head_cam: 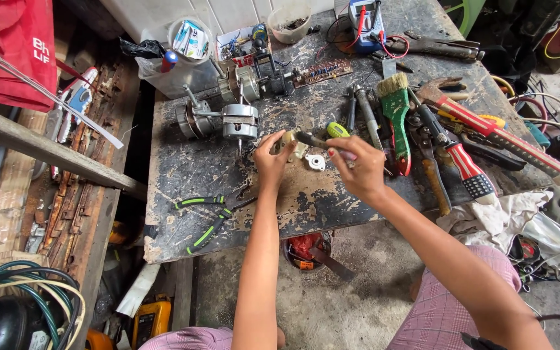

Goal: Cleaning and inspecting a small mechanical component from an electronic device using a brush and a small tool.

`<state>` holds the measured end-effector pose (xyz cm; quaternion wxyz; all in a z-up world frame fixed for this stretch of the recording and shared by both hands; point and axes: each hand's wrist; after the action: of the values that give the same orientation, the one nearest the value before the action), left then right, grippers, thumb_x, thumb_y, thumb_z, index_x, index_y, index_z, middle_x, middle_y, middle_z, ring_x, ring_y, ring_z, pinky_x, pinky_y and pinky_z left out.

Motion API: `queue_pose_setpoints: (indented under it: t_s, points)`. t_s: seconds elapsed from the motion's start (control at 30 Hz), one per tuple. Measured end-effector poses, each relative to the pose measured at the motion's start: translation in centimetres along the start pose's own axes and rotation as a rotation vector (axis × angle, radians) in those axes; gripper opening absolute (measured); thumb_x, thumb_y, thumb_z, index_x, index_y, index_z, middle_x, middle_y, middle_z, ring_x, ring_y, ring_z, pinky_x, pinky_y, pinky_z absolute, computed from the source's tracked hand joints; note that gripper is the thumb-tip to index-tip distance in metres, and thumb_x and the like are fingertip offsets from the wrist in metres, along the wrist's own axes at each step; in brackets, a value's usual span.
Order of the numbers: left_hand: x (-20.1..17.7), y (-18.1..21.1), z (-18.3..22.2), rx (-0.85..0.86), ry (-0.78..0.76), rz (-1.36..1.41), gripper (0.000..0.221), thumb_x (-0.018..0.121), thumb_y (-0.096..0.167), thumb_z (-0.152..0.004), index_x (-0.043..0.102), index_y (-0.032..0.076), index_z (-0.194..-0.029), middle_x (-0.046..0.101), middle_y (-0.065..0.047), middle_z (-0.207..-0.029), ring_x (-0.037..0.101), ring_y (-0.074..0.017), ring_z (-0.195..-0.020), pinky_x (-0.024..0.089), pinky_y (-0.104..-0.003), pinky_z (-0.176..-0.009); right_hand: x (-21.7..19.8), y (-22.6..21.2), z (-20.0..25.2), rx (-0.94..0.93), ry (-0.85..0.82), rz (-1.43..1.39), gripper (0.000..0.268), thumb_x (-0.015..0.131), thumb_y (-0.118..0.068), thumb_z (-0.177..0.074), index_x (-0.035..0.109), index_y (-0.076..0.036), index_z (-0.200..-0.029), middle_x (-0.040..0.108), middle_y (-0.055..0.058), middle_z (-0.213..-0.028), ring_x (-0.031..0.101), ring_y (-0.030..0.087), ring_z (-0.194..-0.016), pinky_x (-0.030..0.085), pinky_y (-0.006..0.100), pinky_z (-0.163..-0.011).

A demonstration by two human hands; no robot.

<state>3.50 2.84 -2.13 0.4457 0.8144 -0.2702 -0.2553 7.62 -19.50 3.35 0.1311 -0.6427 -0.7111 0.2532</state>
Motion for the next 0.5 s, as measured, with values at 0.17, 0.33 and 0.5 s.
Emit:
queue_pose_setpoints:
  t_s: [0.17,0.33,0.5]
  points:
    - [0.0,-0.2,0.1,-0.011,0.02,-0.042,0.049,0.093,0.037,-0.073,0.078,0.006,-0.108,0.073,-0.014,-0.102,0.069,-0.0326,-0.108,0.055,-0.041,-0.095,-0.7,-0.3,-0.7,-0.133,0.031,0.15,0.014,0.073,-0.003,-0.093,0.079,-0.006,-0.105,0.074,0.011,-0.09,0.072,0.028,-0.074,0.057,0.036,-0.063]
    - [0.1,-1.1,-0.3,-0.041,0.072,-0.047,0.05,0.095,0.037,-0.068,0.079,0.009,-0.106,0.074,-0.011,-0.097,0.072,-0.0271,-0.097,0.057,-0.036,-0.087,0.6,0.0,0.3,-0.11,-0.027,0.082,0.018,0.074,0.004,-0.088,0.079,-0.005,-0.102,0.075,0.013,-0.088,0.071,0.029,-0.069,0.056,0.039,-0.061]
    - [-0.2,2.6,0.5,-0.129,0.098,0.054,0.044,0.092,0.031,-0.072,0.078,0.007,-0.106,0.073,-0.012,-0.094,0.072,-0.0224,-0.095,0.057,-0.033,-0.086,-0.9,-0.6,-1.1,-0.061,0.032,0.078,0.014,0.073,0.0,-0.093,0.079,-0.006,-0.104,0.076,0.013,-0.091,0.072,0.03,-0.074,0.055,0.04,-0.062]
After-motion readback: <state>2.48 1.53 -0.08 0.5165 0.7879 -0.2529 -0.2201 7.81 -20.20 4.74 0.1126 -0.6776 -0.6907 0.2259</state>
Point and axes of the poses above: each hand's wrist, its own z-axis away from the middle knuckle, its own x-axis out of the palm, y = z × x
